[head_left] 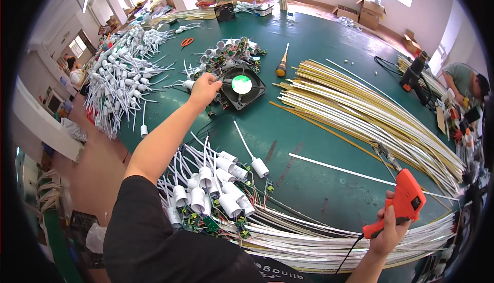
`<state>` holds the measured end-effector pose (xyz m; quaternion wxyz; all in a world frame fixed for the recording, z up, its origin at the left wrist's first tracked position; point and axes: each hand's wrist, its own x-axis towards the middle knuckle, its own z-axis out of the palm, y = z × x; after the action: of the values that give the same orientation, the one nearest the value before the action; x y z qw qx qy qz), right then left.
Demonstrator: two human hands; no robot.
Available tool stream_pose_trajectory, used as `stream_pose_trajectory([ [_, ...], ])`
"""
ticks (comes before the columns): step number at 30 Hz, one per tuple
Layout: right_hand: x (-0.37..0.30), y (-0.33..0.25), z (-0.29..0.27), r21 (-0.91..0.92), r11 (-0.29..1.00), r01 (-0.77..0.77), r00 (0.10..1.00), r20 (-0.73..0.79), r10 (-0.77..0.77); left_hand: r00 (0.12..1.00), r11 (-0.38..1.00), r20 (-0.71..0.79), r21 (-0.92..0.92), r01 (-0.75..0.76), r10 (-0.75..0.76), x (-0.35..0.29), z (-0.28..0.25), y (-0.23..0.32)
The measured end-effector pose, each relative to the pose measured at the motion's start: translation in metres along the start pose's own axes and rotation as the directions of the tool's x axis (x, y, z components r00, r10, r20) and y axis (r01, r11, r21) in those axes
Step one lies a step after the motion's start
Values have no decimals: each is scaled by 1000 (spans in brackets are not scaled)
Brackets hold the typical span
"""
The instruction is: The person solders wires onto LED light strips using a soldering iron.
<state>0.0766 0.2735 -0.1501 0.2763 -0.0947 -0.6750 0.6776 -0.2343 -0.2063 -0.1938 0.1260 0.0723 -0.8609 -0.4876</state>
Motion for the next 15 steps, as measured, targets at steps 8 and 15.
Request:
stream_pose_trajectory([
  [8,-1,-4,2,9,1000,-17,1000,-7,18,912,901,29,140,-410,410,-65,10,58],
  [15,-2,-7,3,6,1000,-22,1000,-20,22,920,904,39,174,-391,391,-74,7,55],
])
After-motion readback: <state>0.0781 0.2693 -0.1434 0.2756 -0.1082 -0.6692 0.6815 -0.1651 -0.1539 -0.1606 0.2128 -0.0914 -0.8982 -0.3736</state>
